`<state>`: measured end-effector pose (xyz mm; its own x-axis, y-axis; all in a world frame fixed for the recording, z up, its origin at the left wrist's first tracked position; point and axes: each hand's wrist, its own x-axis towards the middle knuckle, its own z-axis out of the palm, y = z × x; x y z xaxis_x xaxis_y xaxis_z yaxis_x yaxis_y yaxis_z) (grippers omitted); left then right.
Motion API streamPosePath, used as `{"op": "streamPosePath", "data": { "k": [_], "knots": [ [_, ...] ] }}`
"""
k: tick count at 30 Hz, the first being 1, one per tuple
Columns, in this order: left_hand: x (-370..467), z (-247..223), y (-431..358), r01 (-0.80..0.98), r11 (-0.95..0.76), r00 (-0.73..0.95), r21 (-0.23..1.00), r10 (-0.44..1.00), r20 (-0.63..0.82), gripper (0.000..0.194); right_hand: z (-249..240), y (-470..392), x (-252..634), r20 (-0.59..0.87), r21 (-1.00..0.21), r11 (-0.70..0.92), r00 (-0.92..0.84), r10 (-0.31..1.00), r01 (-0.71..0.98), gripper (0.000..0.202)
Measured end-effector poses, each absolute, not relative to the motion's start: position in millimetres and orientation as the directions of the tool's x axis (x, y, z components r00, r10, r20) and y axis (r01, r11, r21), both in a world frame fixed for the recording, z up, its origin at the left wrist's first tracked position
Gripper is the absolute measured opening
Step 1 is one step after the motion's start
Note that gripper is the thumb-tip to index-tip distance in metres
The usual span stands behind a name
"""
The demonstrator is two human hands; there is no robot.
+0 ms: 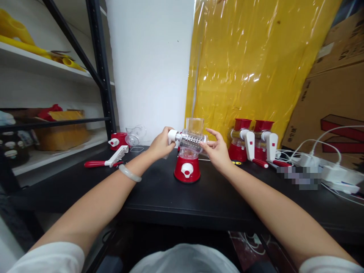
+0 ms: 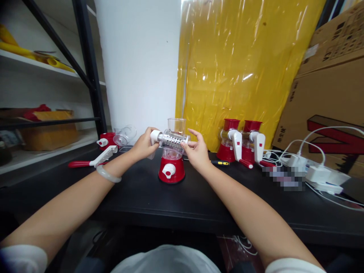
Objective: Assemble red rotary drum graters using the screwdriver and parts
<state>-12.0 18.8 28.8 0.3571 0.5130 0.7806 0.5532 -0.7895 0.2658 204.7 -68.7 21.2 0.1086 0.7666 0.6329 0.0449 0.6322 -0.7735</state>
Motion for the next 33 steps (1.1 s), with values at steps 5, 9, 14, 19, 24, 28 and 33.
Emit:
{"op": "streamPosePath", "data": {
  "k": [5,9,14,19,24,28,33],
  "knots": [
    [-6.2,25.5,17.9,0.462,-0.835,0.358,0.299,0.483,0.799,0.049,20.3,-68.9,202.9,0.650,-0.760,0.649,0.092,0.754,0.047,0.068],
    [-4.1,24.8,23.4,0.219,-0.888,0.439,0.404,0.460,0.772,0.066,19.5,-62.0,208.5,0.645,-0.764,0.644,0.072,0.761,0.042,0.067],
    [1.3,28.7,30.3,0.079,-0.809,0.450,0.583,0.551,0.703,0.067,21.4,-51.1,218.1,0.612,-0.790,0.613,0.041,0.790,-0.004,0.066],
    [7.9,31.4,31.6,0.158,-0.842,0.477,0.516,0.523,0.707,0.076,22.4,-44.2,224.1,0.583,-0.810,0.584,0.032,0.812,-0.051,0.069],
    [8.4,38.6,24.9,0.376,-0.872,0.477,0.313,0.471,0.742,0.071,21.6,-42.4,225.7,0.568,-0.819,0.570,0.049,0.822,-0.066,0.069],
    [11.8,36.7,31.6,0.303,-0.876,0.464,0.376,0.480,0.744,0.070,22.1,-41.8,226.3,0.562,-0.822,0.563,0.040,0.826,-0.088,0.069],
    [16.8,28.4,44.7,0.089,-0.843,0.435,0.530,0.511,0.741,0.070,22.3,-39.7,228.7,0.567,-0.821,0.567,0.024,0.824,-0.069,0.071]
  ]
}}
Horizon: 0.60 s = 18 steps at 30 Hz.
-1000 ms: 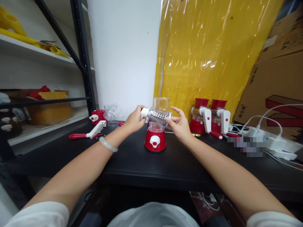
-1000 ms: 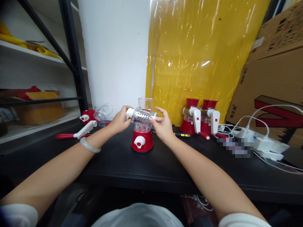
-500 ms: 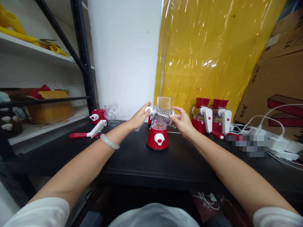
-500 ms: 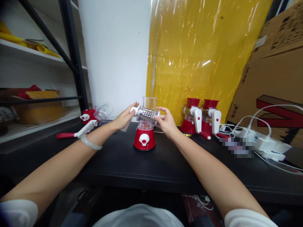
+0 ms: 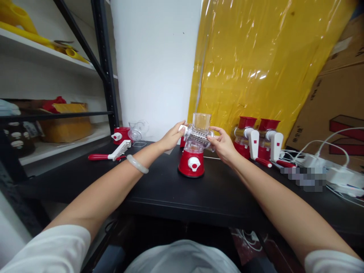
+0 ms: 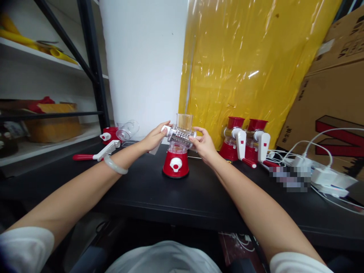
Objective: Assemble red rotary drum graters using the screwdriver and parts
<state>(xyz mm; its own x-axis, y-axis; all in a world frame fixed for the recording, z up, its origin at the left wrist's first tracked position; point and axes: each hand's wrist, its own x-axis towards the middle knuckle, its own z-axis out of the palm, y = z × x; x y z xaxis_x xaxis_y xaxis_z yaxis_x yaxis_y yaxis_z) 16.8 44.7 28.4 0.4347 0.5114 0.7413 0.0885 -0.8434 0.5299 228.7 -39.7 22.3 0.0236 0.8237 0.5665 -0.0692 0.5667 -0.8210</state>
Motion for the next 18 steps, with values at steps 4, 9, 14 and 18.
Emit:
{"op": "streamPosePath", "data": {
  "k": [4,9,14,18],
  "knots": [
    [13.9,32.9,33.7,0.229,-0.873,0.456,0.432,0.488,0.744,0.065,22.7,-39.9,229.5,0.555,-0.829,0.555,0.017,0.831,-0.068,0.070],
    [12.9,36.7,24.8,0.386,-0.850,0.434,0.358,0.510,0.743,0.059,24.9,-42.0,229.3,0.546,-0.833,0.546,0.020,0.837,-0.089,0.069],
    [20.6,27.8,40.3,0.011,-0.832,0.440,0.554,0.502,0.745,0.067,26.0,-42.1,228.1,0.531,-0.840,0.529,0.009,0.847,-0.120,0.069],
    [21.2,28.0,40.0,0.037,-0.845,0.447,0.533,0.491,0.748,0.071,25.2,-40.3,228.0,0.525,-0.844,0.522,0.013,0.851,-0.121,0.069]
  ]
}}
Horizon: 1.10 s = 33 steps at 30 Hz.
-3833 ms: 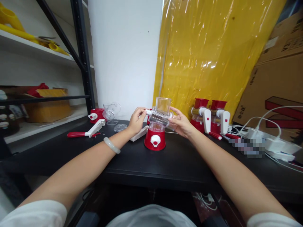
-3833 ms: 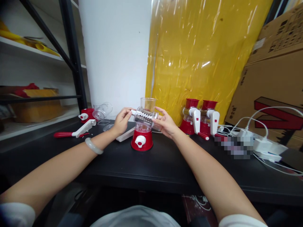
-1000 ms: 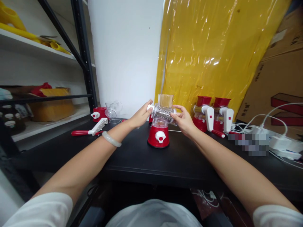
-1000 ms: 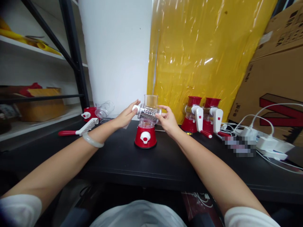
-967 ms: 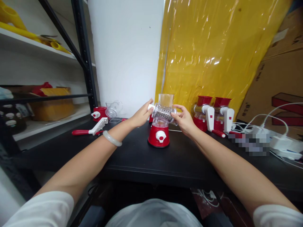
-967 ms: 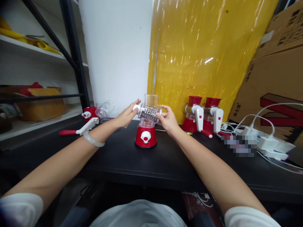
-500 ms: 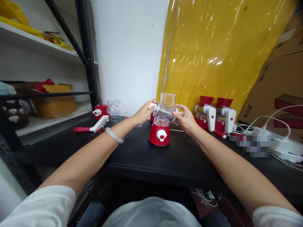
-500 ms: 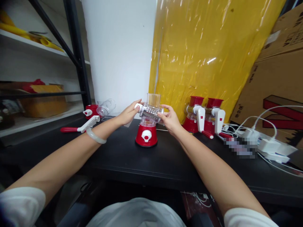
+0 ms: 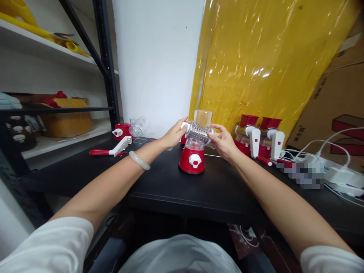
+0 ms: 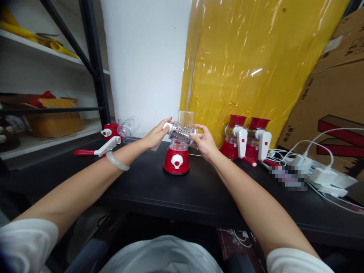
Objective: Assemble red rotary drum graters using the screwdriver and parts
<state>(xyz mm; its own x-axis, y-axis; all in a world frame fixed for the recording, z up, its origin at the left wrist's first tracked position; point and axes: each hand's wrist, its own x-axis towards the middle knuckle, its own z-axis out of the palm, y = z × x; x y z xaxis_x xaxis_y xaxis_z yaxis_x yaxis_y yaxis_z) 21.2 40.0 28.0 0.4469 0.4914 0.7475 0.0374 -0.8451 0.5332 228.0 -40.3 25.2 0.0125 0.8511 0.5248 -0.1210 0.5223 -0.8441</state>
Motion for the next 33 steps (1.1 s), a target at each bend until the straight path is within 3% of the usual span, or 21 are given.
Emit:
{"op": "streamPosePath", "data": {
  "k": [5,17,25,33],
  "knots": [
    [19.1,29.2,32.5,0.101,-0.874,0.445,0.476,0.467,0.764,0.071,24.8,-40.8,230.5,0.509,-0.855,0.503,-0.018,0.861,-0.128,0.072],
    [5.7,26.9,23.8,0.112,-0.857,0.483,0.504,0.490,0.726,0.073,25.6,-46.1,231.8,0.500,-0.859,0.486,-0.062,0.864,-0.162,0.079],
    [-0.3,20.5,16.4,0.270,-0.903,0.503,0.335,0.428,0.750,0.066,25.4,-44.6,234.8,0.536,-0.837,0.538,0.039,0.843,-0.100,0.074],
    [-0.1,22.4,5.9,0.318,-0.854,0.525,0.411,0.520,0.674,0.068,23.3,-41.4,235.0,0.515,-0.843,0.508,0.011,0.857,-0.179,0.075]
  ]
}}
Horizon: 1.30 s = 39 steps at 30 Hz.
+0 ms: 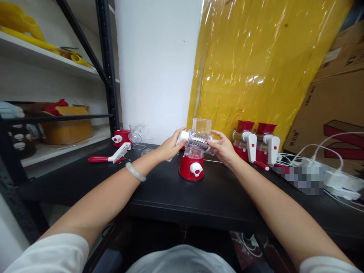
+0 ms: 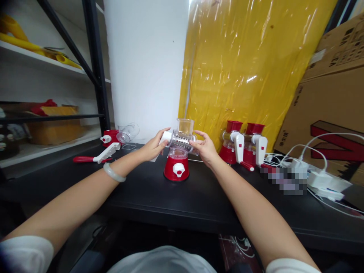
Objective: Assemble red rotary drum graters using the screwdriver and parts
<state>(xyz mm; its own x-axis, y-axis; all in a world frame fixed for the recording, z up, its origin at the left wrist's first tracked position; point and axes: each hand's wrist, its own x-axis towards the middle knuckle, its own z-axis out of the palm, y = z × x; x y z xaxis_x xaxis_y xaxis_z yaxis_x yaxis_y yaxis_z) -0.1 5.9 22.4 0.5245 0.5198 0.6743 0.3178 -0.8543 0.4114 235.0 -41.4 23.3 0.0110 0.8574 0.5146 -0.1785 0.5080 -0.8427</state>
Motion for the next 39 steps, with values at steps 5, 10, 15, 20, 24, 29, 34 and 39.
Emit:
{"op": "streamPosePath", "data": {
  "k": [5,10,15,20,24,29,34,39],
  "knots": [
    [-0.6,28.0,1.2,0.357,-0.856,0.546,0.374,0.516,0.660,0.074,23.7,-40.0,237.2,0.489,-0.858,0.477,-0.015,0.872,-0.191,0.078],
    [-8.9,29.1,-9.3,0.397,-0.824,0.621,0.403,0.565,0.543,0.082,25.7,-35.5,249.5,0.536,-0.844,0.535,-0.034,0.844,-0.035,0.084],
    [-39.5,32.4,-56.5,0.738,-0.674,0.656,-0.016,0.713,0.246,0.057,20.8,-19.7,266.3,0.648,-0.757,0.623,0.097,0.756,0.197,0.048],
    [-41.0,62.6,-118.9,0.775,-0.509,0.613,-0.375,0.750,0.248,0.018,9.9,-6.0,258.2,0.709,-0.694,0.678,0.068,0.702,0.243,0.048],
    [-15.9,116.2,-131.8,0.810,-0.436,0.584,-0.393,0.664,0.467,0.024,-1.1,-2.7,244.8,0.604,-0.794,0.605,-0.036,0.796,0.061,0.056],
    [5.8,181.0,-67.5,0.866,-0.313,0.500,-0.390,0.574,0.648,0.033,-6.6,-4.4,244.1,0.502,-0.864,0.504,-0.089,0.861,0.007,0.059],
    [6.0,156.8,8.7,0.888,-0.304,0.446,-0.345,0.753,0.483,0.025,-4.3,-6.8,242.5,0.506,-0.862,0.505,-0.077,0.859,-0.031,0.059],
    [-23.7,69.6,-9.4,0.786,-0.543,0.573,-0.295,0.819,0.020,0.010,-2.6,-6.0,238.1,0.517,-0.856,0.516,-0.070,0.853,-0.033,0.061]
  ]
}}
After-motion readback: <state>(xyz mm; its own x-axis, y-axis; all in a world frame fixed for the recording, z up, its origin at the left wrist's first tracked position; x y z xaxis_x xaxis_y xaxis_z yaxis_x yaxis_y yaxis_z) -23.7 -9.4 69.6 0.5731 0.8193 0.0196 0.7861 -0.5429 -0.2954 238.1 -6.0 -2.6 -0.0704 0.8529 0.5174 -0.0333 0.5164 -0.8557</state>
